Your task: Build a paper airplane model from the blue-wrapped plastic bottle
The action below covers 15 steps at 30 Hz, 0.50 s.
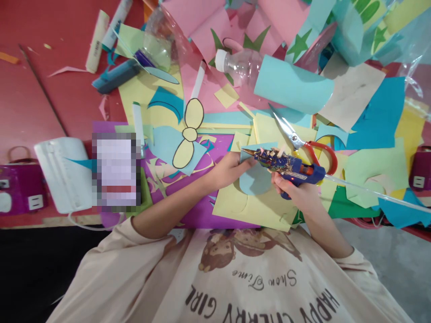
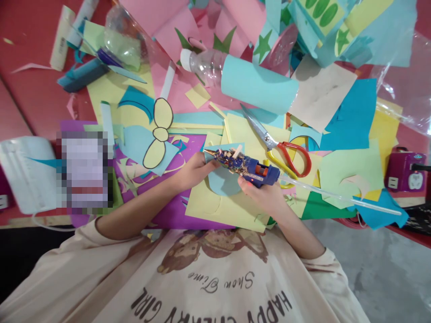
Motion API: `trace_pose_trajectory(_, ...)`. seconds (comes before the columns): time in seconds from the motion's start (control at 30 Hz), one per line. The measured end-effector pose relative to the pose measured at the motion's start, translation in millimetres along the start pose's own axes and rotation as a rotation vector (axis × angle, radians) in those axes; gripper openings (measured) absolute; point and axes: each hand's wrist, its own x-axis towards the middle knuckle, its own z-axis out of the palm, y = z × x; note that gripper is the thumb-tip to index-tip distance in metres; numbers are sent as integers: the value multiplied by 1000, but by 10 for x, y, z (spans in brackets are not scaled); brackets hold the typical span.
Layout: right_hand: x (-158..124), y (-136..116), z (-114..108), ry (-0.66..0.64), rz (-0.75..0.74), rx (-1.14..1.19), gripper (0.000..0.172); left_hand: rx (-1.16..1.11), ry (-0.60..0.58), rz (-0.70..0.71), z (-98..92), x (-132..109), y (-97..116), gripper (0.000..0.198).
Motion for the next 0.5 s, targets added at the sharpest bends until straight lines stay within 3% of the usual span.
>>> trace_pose_trajectory(0.5,6,15,0,-22,-4,17,23,-1,9,2,-4,-6,-15,46)
